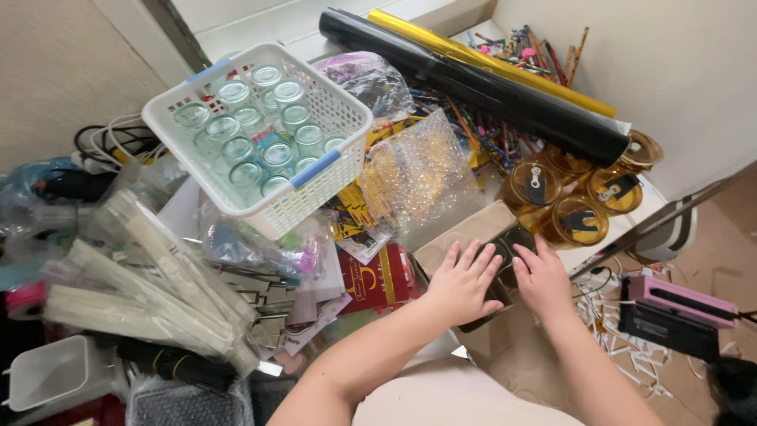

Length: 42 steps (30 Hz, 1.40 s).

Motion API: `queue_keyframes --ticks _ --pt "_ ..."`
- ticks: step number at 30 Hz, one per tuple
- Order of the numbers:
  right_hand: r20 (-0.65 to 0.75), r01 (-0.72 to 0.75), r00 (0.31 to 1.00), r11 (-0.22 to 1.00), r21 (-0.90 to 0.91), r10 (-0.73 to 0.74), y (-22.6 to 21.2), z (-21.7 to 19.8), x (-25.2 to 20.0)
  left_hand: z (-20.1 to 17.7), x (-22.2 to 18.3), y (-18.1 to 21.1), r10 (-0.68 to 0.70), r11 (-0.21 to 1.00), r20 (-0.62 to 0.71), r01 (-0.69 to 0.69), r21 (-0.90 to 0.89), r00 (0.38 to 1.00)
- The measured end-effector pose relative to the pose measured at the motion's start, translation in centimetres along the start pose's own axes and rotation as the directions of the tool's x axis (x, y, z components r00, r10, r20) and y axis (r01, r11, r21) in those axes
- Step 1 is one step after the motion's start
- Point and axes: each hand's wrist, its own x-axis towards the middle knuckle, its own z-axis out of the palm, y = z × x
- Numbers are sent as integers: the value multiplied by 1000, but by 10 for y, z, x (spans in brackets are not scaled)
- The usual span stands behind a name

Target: The person organizes a workspace by moving storage dividers and then places small glass jars into a cardboard grid insert.

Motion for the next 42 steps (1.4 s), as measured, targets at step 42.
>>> queue_keyframes --ticks 42 --pt "147 -265 962 912 311 230 -66 -74 -5 -269 37 -247 -843 504 -96 712 -490 530"
